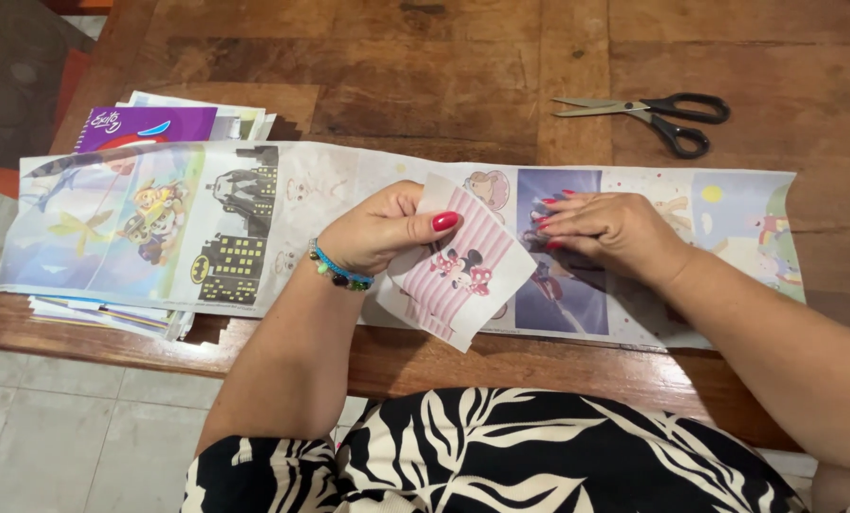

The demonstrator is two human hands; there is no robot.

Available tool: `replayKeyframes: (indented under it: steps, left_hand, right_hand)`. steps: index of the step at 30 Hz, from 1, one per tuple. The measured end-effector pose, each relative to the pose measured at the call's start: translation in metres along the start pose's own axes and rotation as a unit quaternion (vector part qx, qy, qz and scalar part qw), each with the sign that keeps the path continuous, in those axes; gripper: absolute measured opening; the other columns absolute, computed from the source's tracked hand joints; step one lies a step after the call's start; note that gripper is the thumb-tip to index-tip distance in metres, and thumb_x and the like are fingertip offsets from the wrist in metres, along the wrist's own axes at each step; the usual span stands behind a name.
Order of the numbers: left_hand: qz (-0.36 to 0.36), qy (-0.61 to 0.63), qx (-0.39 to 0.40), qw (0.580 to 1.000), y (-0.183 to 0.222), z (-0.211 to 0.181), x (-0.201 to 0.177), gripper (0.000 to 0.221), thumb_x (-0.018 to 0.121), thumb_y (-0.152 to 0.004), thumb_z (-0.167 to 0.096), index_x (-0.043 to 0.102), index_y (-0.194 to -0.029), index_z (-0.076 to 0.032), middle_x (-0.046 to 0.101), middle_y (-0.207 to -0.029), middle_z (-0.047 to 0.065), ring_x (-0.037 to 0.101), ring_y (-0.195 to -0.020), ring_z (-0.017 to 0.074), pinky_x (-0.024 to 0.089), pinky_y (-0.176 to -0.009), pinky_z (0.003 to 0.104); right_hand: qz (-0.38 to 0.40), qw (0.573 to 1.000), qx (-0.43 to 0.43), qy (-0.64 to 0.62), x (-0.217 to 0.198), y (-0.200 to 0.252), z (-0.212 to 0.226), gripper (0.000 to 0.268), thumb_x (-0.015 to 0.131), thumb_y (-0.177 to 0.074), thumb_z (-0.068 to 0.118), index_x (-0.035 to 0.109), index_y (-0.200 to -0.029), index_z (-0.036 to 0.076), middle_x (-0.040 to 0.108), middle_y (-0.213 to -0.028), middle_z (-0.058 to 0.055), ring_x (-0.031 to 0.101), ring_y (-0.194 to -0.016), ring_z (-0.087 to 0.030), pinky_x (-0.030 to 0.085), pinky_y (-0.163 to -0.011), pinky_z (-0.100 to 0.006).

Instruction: Cutting out printed images from a paper roll using scissors

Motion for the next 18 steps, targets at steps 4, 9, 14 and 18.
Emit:
replayKeyframes:
  steps: [4, 9, 14, 18]
  left_hand:
    - [-0.021, 0.002, -0.012, 1.0, 0.002, 0.02, -0.017, 0.018, 0.065, -0.1, -0.01, 0.075, -0.098, 0.005, 0.074, -0.077, 0.011, 0.07, -0.071, 0.0098, 0.058, -0.065, 0.025]
    - [-0.024, 0.05, -0.066, 0.996, -0.005, 0.018, 0.006, 0.021, 0.064, -0.102, -0.016, 0.071, -0.084, -0.008, 0.072, -0.086, 0.001, 0.066, -0.077, 0.007, 0.052, -0.071, 0.02]
    - [-0.108, -0.067, -0.048, 0.991, -0.014, 0.043, -0.006, 0.023, 0.065, -0.101, -0.029, 0.069, -0.086, -0.012, 0.067, -0.082, -0.006, 0.058, -0.072, 0.002, 0.046, -0.065, 0.019]
    - [-0.122, -0.111, 0.007, 0.986, -0.02, 0.039, -0.001, 0.029, 0.061, -0.101, -0.035, 0.06, -0.079, -0.017, 0.058, -0.081, -0.009, 0.052, -0.076, 0.002, 0.044, -0.072, 0.022]
  right_hand:
    - [-0.041, 0.998, 0.021, -0.035, -0.066, 0.014, 0.013, 0.015, 0.078, -0.089, 0.011, 0.081, -0.103, 0.009, 0.08, -0.103, -0.013, 0.074, -0.109, -0.036, 0.056, -0.101, -0.049]
    - [-0.244, 0.926, 0.26, 0.122, -0.178, 0.09, 0.048, 0.045, 0.066, -0.105, -0.012, 0.058, -0.15, -0.006, 0.061, -0.135, -0.02, 0.059, -0.109, -0.027, 0.045, -0.088, -0.033]
    - [-0.201, 0.946, 0.23, 0.108, -0.163, 0.078, 0.05, 0.047, 0.064, -0.105, -0.008, 0.054, -0.151, -0.007, 0.057, -0.141, -0.023, 0.055, -0.117, -0.03, 0.044, -0.093, -0.036]
    - [-0.147, 0.962, 0.212, 0.091, -0.142, 0.069, 0.042, 0.051, 0.061, -0.104, -0.004, 0.049, -0.153, -0.01, 0.051, -0.148, -0.026, 0.051, -0.128, -0.034, 0.043, -0.1, -0.041]
Point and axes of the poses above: each hand's wrist, its own y-axis away from the middle knuckle, its own x-axis out of the palm, z = x × y, the point moved 9 cm from there along -y, towards the middle knuckle
